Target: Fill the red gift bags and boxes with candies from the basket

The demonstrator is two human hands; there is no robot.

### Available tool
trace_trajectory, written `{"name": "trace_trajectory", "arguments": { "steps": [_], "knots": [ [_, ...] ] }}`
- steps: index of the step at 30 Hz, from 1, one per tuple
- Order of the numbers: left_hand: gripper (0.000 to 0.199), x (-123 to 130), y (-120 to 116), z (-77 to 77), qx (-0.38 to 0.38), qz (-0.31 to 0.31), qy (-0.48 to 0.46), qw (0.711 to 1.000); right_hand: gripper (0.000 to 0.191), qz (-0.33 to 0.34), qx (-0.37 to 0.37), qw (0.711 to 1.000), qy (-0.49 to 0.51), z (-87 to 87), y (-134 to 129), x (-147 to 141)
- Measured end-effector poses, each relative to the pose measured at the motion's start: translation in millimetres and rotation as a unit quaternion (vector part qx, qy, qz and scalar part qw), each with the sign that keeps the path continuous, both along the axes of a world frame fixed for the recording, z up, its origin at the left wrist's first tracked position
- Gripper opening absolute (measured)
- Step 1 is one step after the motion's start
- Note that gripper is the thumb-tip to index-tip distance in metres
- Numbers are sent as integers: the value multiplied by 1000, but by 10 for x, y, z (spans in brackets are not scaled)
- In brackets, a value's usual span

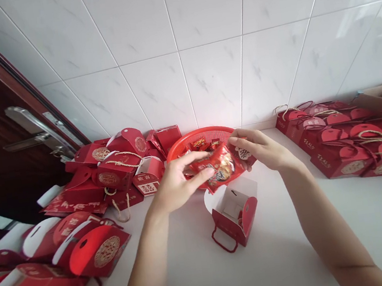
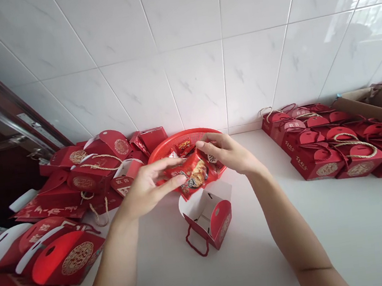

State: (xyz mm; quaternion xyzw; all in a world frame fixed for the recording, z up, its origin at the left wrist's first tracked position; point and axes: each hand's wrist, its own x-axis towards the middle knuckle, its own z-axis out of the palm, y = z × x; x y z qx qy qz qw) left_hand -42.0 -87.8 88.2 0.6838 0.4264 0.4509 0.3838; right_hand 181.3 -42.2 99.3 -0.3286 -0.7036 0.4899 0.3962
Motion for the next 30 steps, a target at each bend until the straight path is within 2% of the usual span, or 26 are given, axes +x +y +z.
{"name": "trace_trajectory", "arguments": {
  "steps": [3, 6, 10, 12, 15, 18, 22, 26, 30],
  "knots": [
    [41, -182, -47, 115, 20, 94, -9, 995, 24, 12, -36, 998, -55, -44, 12, -27],
    [44, -309, -83, 190, 30, 147, -7, 989, 14, 78, -23, 983, -166, -106, 9, -58],
    [43, -300, -98, 192, 33, 142, 0, 989, 9, 194, -1, 943, -270, -165, -6, -118],
    [41, -247, -96, 173, 32, 128, -2, 991, 11, 195, 28, 939, -282, -174, -5, -138],
    [39, -171, -91, 150, 32, 97, 13, 995, 16, 162, 37, 949, -267, -175, 12, -139],
    [37, -140, -89, 137, 40, 74, 38, 996, 14, 178, 8, 954, -240, -169, 37, -113],
    [35, -150, -80, 107, 55, 66, 56, 995, 10, 171, 53, 963, -201, -127, 53, -34],
    [36, -123, -62, 63, 46, 48, 31, 997, 28, 164, 100, 969, -155, -23, 35, 96],
    [33, -12, -58, 7, 50, 41, 28, 998, 31, 147, 80, 982, -81, 42, 9, 181]
  ]
}}
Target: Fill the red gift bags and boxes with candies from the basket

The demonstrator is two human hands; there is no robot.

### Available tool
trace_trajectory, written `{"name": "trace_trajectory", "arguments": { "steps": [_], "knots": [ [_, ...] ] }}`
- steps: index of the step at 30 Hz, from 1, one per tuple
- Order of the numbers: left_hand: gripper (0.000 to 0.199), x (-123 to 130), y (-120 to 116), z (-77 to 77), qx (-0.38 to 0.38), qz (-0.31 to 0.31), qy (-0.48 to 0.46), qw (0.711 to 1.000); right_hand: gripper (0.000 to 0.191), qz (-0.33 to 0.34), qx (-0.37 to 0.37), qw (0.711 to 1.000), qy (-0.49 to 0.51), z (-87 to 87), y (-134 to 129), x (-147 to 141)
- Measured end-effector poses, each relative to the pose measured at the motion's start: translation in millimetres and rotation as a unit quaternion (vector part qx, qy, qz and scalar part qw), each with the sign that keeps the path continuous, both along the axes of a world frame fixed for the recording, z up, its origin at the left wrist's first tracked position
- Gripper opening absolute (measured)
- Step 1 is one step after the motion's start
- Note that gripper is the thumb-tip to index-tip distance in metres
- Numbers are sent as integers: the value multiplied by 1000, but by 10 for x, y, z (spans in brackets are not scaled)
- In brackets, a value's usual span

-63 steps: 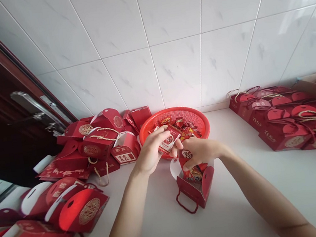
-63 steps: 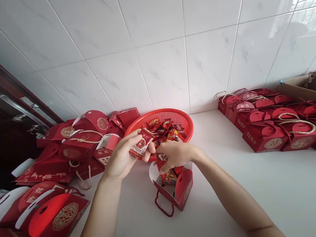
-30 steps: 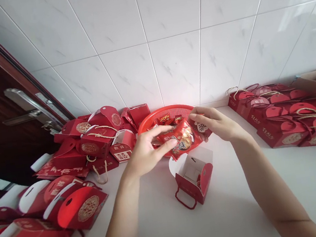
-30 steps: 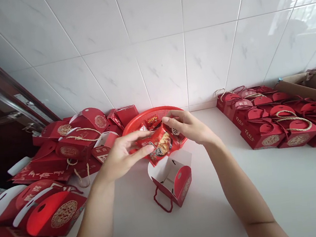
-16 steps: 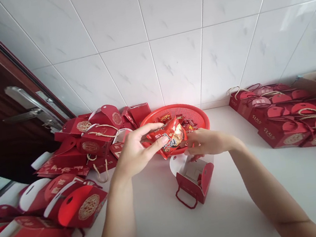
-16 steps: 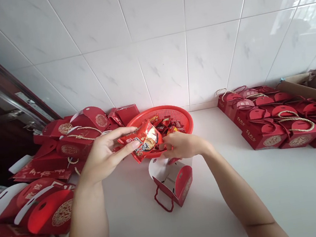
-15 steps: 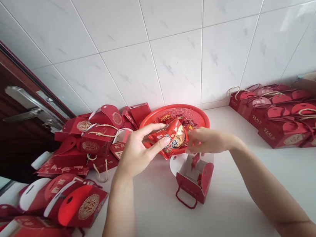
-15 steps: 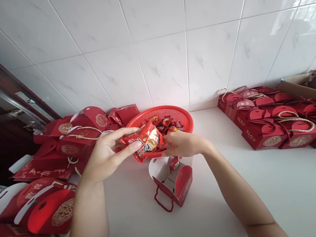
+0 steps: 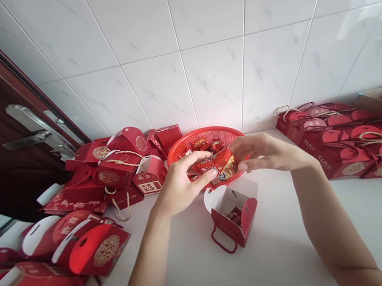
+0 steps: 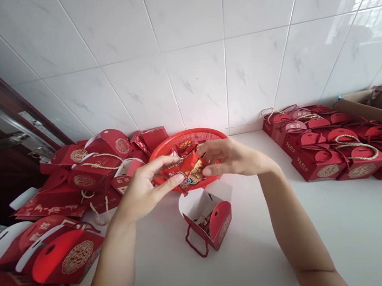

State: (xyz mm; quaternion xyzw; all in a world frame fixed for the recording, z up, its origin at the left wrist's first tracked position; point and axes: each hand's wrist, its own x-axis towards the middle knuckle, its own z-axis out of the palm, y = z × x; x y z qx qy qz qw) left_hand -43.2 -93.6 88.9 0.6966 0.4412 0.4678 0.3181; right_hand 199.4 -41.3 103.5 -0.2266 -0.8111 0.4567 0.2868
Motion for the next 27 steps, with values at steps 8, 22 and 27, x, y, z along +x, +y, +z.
{"name": "trace_trajectory", "arguments": {
  "steps": [8, 22, 27],
  "knots": [
    [35, 109, 0, -130, -19, -19, 83, 996, 19, -101, 28, 994, 16, 2, -29, 1],
    [32, 11, -41, -73, -152, -113, 477, 858, 9, 86, 90, 913, -388, -288, -103, -635],
    [45, -30, -39, -77, -167, -104, 490, 849, 22, 38, 122, 893, -432, -306, -127, -633]
  ]
}}
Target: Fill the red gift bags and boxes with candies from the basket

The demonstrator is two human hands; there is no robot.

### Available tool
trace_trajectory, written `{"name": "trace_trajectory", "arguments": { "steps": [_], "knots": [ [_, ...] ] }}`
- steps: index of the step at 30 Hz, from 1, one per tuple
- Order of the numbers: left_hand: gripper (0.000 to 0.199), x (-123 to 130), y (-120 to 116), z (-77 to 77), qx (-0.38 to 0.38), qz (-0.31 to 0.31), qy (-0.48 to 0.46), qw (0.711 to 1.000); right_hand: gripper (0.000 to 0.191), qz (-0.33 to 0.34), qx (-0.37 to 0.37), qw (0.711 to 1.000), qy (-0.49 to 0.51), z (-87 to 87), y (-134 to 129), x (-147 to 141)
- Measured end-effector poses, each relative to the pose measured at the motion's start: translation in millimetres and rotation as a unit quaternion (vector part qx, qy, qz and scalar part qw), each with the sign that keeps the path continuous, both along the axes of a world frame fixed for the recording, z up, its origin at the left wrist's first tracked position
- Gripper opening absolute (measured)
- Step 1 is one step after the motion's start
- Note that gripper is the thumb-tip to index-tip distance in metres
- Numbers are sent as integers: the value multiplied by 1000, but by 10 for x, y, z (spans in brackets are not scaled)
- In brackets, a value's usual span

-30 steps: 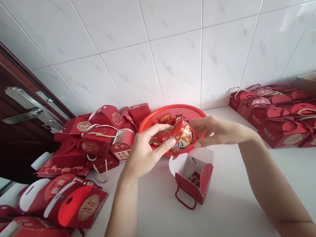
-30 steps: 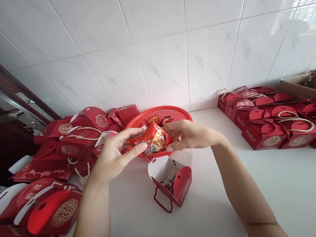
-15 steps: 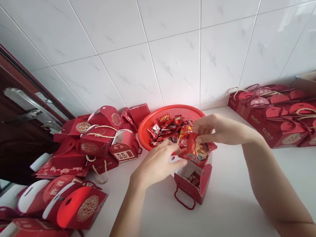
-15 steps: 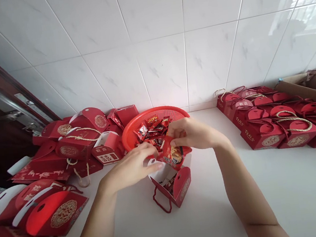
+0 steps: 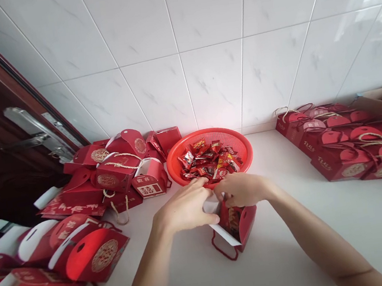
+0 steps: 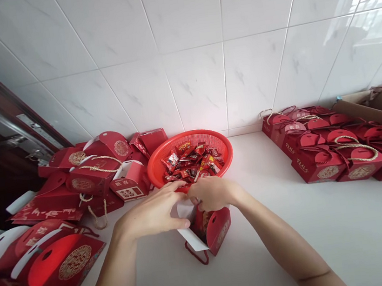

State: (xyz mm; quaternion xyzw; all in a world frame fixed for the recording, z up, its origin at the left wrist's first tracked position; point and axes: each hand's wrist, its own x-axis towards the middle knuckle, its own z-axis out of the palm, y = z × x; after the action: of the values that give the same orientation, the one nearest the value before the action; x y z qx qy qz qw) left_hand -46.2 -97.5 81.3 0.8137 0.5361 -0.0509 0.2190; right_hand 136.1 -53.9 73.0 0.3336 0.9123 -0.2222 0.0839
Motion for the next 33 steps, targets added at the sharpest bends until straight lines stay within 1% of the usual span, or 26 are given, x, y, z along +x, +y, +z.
{"name": "trace_trajectory", "arguments": {
  "steps": [2, 4, 7, 9, 12, 15, 18, 21, 24, 27, 29, 33],
  "knots": [
    [49, -3, -7, 2, -2, -2, -10, 1000, 20, -21, 21, 999, 11, 56, -10, 89],
    [52, -5, -20, 8, -7, 4, -7, 1000, 16, -41, 19, 999, 28, 135, -25, 201],
    [49, -19, -48, 26, -7, 24, 5, 1000, 10, -85, 31, 995, 39, 260, -54, 371],
    [45, -31, -73, 45, 1, 32, 5, 999, 10, -114, 48, 992, 33, 316, -71, 459],
    [47, -40, -114, 77, 4, 39, 2, 999, 11, -146, 70, 987, 10, 333, -79, 513],
    [53, -35, -140, 95, -18, 34, -6, 999, 11, -166, 101, 981, -27, 292, -79, 460],
    [58, -28, -146, 87, -38, 20, -15, 999, 15, -151, 100, 981, -68, 245, -98, 346],
    [58, -26, -146, 70, -45, 6, -16, 999, 24, -118, 87, 986, -77, 202, -147, 237],
    [59, -27, -149, 59, -51, 3, -8, 999, 36, -85, 94, 990, -66, 151, -212, 157],
    [73, -29, -154, 45, -55, 10, -2, 998, 43, -70, 114, 989, -57, 114, -279, 105],
    [79, -28, -155, 28, -52, 11, -7, 999, 43, -53, 118, 991, -43, 104, -320, 93],
    [75, -25, -144, 9, -38, -9, -28, 999, 44, -30, 118, 992, 20, 87, -388, 139]
  ]
}}
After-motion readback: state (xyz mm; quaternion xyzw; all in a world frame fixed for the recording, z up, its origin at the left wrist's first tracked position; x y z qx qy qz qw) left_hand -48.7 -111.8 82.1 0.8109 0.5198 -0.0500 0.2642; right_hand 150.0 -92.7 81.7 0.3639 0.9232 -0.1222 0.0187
